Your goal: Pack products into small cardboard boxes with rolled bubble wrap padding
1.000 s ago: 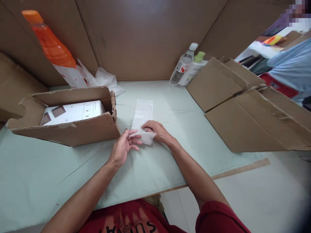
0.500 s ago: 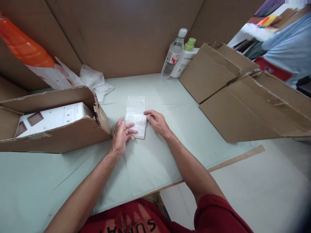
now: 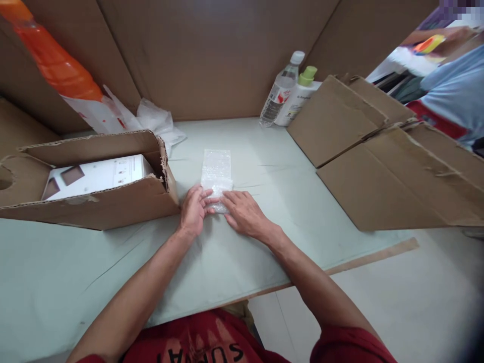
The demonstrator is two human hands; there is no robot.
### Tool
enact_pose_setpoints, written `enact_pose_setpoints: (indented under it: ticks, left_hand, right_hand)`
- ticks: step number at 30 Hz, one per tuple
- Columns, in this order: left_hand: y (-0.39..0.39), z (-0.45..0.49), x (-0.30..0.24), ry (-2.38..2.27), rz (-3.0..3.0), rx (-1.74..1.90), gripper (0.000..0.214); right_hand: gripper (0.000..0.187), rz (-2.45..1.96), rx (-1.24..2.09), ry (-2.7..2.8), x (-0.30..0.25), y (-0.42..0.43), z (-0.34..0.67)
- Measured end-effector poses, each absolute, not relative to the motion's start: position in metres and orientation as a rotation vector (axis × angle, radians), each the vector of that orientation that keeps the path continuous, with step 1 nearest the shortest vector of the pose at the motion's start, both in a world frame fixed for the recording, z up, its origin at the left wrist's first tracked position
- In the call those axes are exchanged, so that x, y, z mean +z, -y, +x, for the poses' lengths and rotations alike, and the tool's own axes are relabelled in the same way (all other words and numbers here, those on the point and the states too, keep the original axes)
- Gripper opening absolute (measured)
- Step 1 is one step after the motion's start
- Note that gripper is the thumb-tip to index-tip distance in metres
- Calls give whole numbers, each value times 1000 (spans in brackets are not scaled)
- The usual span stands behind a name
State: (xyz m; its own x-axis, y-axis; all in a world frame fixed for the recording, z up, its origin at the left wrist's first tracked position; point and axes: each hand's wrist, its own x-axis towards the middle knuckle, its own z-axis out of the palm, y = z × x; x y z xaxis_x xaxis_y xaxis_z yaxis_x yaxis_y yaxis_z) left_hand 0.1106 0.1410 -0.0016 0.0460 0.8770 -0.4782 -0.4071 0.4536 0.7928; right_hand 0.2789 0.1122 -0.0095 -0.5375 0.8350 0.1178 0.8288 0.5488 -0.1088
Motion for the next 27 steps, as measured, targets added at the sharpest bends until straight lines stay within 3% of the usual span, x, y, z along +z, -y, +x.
enact_pose_setpoints:
  ticks: [6, 12, 16, 20, 23, 25, 27]
  left_hand:
    - [-115, 90, -22, -1339, 1556, 1123, 56]
    - [-113, 77, -36, -1236, 2293, 1024, 81]
    - [-114, 79, -35, -1199, 2266, 912, 79]
    - [-111, 77, -30, -1228, 1959, 865, 64]
    - [-111, 74, -26, -1244, 1826, 837, 56]
    - [-113, 74, -23, -1247, 1791, 823, 56]
    - [-117, 75, -20, -1254, 1759, 816, 55]
  right_hand:
    - [27, -1408, -129, 2677, -22, -120, 275]
    - [27, -1427, 183, 2556, -9, -140, 283]
    - [29, -1413, 468, 2504, 9, -144, 289]
    - [26, -1404, 810, 2384, 24, -130, 300]
    - [48, -1323, 940, 2206, 28, -114, 310]
    - [66, -1318, 854, 2151, 25, -105, 312]
    - [72, -1350, 723, 2151, 16, -101, 309]
